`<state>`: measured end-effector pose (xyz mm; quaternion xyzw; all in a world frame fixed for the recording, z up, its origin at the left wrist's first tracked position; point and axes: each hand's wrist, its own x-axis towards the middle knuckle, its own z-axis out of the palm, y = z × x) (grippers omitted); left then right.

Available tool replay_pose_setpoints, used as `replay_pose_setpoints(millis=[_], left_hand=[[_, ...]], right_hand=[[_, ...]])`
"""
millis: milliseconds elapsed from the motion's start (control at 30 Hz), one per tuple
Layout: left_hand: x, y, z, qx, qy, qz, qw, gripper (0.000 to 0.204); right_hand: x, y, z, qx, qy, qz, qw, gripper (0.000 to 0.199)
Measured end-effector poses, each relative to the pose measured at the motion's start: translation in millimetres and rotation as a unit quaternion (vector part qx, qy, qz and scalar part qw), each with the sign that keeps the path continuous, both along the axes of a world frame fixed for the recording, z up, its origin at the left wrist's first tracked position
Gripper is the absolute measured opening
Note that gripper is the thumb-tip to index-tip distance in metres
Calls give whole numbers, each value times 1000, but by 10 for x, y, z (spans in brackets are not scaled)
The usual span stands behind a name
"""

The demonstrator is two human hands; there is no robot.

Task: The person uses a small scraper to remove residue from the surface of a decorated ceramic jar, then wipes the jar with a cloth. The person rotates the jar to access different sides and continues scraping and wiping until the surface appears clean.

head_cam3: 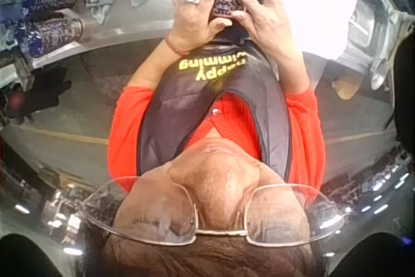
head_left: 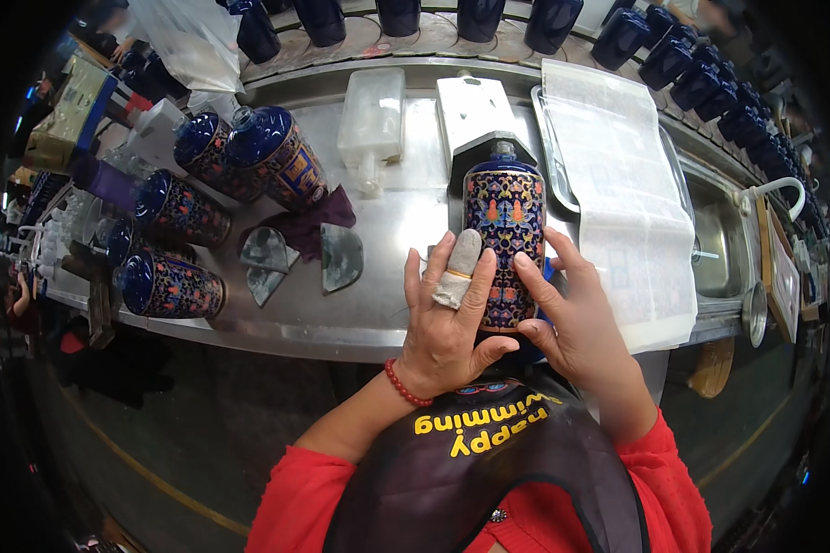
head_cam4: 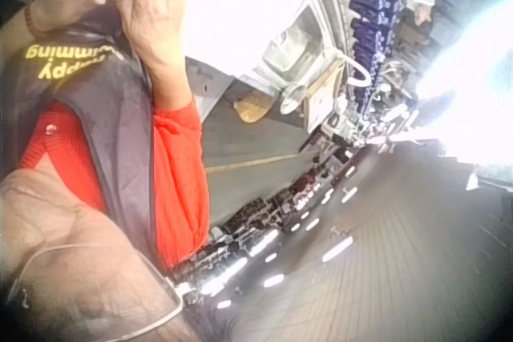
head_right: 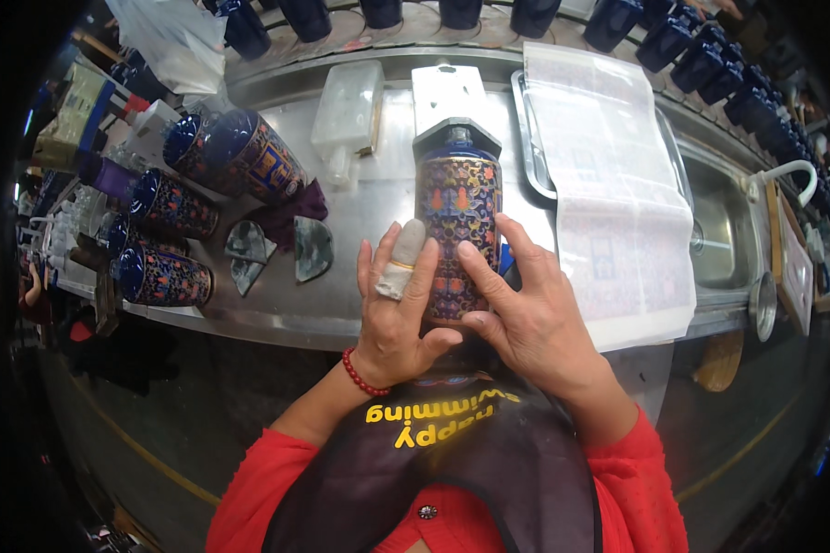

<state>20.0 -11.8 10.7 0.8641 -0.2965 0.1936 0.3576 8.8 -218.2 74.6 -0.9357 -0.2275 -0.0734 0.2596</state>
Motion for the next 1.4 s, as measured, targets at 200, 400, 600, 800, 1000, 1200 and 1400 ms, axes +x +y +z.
replay_pose_setpoints(millis=[200,400,600,800,1000,1200,1400], left_hand=[[-31,-29,18,74,-22,24,997,87],[-59,-22,47,70,-44,37,996,83],[-77,-45,68,109,-63,46,991,83],[-170,11,-58,21,-20,25,999,97],[-330,10,-179,65,-21,4,998,103],[-375,14,-247,41,-24,8,999,102],[-399,-6,-304,43,-19,8,999,102]], right_hand=[[-44,-9,-17,6,-7,3,1000,69],[-75,-7,-41,19,-6,3,1000,69],[-77,-3,-75,12,-16,4,1000,70],[-168,-24,-95,65,31,-12,997,75],[-233,-43,-182,20,23,-2,1000,70],[-356,-3,-220,21,5,-9,1000,73],[-425,20,-321,21,-18,-15,1000,73]])
